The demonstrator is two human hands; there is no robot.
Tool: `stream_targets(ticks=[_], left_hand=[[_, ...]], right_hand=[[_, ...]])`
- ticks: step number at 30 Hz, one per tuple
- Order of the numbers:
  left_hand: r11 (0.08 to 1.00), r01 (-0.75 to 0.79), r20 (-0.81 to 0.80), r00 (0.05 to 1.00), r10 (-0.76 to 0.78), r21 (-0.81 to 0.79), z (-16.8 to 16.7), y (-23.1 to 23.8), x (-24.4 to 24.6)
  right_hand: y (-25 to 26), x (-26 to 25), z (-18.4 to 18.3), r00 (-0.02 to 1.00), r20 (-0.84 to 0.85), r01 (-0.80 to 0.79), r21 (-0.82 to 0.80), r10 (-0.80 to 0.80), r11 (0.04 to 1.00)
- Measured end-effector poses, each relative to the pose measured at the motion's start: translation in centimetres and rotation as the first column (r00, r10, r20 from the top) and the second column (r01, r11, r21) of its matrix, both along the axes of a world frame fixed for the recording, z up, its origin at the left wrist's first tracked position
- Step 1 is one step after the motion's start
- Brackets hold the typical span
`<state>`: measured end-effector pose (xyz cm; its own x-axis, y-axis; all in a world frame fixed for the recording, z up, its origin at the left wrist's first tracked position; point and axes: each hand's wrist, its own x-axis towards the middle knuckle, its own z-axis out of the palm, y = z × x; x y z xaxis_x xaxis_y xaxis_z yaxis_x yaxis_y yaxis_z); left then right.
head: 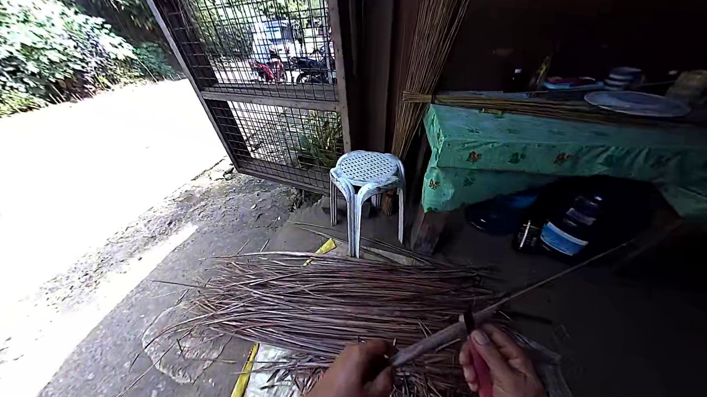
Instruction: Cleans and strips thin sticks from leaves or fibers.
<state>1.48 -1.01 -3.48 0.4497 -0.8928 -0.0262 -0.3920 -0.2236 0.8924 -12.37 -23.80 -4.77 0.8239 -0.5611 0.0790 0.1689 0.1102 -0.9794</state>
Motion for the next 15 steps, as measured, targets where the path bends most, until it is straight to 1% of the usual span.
stream_targets(ticks=[3,6,8,10,12,15], left_hand=[[1.000,-0.016,0.038,0.999,0.016,0.011,-0.1,-0.4,-0.3],[0.997,-0.070,0.148,0.987,0.067,0.017,0.0,-0.4,-0.6],[0.998,-0.066,0.172,0.983,0.061,0.020,0.1,-0.4,-0.5],[0.999,-0.025,0.139,0.990,0.022,0.020,0.3,-0.3,-0.3],[1.000,0.023,0.086,0.996,-0.021,-0.011,0.5,-0.3,-0.2],[0.996,0.070,-0.003,0.998,-0.071,-0.059,0.7,-0.2,0.0]], right_hand=[[2.3,0.7,-0.8,0.998,0.008,-0.065,0.082,0.064,0.994],[4.2,1.2,-1.5,0.988,0.004,-0.151,0.111,0.152,0.982],[4.3,1.1,-1.7,0.979,-0.015,-0.201,0.049,0.202,0.978],[3.9,0.9,-1.7,0.972,-0.015,-0.236,-0.023,0.235,0.972],[3.2,0.8,-1.7,0.972,0.018,-0.232,-0.109,0.235,0.967],[2.1,0.6,-1.6,0.976,0.086,-0.173,-0.247,0.199,0.953]])
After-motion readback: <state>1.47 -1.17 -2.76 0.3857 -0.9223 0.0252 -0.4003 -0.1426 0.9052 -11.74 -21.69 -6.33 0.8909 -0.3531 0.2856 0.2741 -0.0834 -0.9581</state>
